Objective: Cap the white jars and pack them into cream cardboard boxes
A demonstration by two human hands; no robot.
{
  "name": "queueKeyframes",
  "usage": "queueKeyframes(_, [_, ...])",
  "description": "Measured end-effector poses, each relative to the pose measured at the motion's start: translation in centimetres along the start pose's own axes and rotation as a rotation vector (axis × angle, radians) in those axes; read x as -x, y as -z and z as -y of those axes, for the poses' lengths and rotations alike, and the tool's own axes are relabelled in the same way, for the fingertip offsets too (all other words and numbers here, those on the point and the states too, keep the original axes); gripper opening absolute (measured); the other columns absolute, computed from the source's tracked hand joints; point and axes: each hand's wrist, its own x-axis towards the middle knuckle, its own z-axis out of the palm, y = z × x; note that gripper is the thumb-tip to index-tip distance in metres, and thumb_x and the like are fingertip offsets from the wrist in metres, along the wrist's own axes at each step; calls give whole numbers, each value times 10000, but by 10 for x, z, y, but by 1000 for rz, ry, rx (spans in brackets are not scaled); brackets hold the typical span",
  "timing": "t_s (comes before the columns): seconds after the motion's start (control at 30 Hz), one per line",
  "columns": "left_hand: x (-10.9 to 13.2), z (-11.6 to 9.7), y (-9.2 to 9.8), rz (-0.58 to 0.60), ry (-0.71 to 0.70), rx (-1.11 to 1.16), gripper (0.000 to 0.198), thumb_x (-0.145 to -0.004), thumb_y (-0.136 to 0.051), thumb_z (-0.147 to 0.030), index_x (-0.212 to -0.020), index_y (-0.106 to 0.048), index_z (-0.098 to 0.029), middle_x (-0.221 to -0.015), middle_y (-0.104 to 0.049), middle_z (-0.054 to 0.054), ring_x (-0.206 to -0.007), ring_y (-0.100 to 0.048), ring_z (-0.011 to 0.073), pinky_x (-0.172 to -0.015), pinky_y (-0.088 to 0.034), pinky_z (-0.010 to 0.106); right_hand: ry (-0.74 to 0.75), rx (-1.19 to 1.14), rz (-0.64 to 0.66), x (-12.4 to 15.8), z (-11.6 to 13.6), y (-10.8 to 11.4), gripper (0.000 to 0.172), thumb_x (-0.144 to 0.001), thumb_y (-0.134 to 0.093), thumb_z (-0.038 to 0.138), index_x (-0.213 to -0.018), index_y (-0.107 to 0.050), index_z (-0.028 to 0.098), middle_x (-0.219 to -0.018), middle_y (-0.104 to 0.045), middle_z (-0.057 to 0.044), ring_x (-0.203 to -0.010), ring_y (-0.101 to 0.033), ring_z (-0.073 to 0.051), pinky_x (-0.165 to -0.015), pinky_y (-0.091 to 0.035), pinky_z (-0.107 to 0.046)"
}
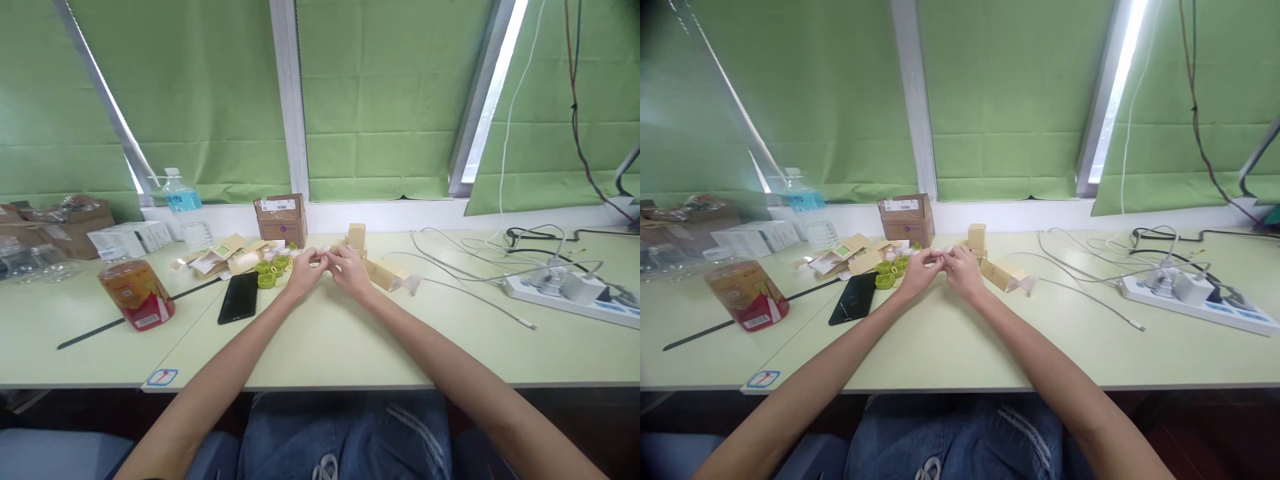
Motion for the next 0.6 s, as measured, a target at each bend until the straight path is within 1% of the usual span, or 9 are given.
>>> queueKeyframes(0.13, [2,4,-2,5,-12,-35,118,-854,-633,-290,-850,-690,-187,-878,-759,28,-852,-710,188,-874,-575,336,-28,15,16,1,0,-4,266,-965,-540,127,-1058,-766,231,-933,-645,-96,-912,-515,-271,-809,-454,-406])
queueKeyframes(0.23, [3,6,-6,-10,-5,-69,122,-855,-625,-290,-834,-682,-184,-856,-751,30,-830,-704,189,-873,-566,343,-36,12,25,2,-1,-6,283,-966,-531,118,-1075,-762,239,-945,-645,-96,-930,-518,-272,-817,-447,-405])
queueKeyframes(0.33, [3,6,-7,-14,-16,-85,139,-872,-616,-295,-864,-698,-183,-885,-761,39,-849,-708,193,-899,-562,353,-38,24,44,2,-3,-5,268,-995,-508,140,-1077,-751,219,-961,-639,-103,-921,-512,-269,-831,-449,-408])
queueKeyframes(0.47, [3,5,-4,18,-31,-78,181,-901,-616,-310,-918,-731,-171,-946,-779,64,-899,-731,207,-932,-571,373,-5,40,68,1,-2,-2,261,-1039,-468,184,-1082,-726,194,-966,-611,-117,-933,-495,-276,-847,-455,-406])
queueKeyframes(0.53, [4,6,-1,37,-29,-56,198,-904,-623,-318,-942,-739,-161,-970,-782,78,-908,-739,215,-909,-593,379,20,57,83,1,-1,0,272,-1054,-442,200,-1102,-709,183,-983,-598,-128,-951,-487,-285,-855,-457,-412])
queueKeyframes(0.6, [5,6,2,59,-12,-33,210,-892,-643,-324,-974,-742,-158,-1018,-780,89,-928,-742,224,-842,-625,365,51,79,101,2,-2,3,270,-1055,-429,196,-1119,-689,156,-1012,-592,-148,-966,-479,-296,-867,-459,-428])
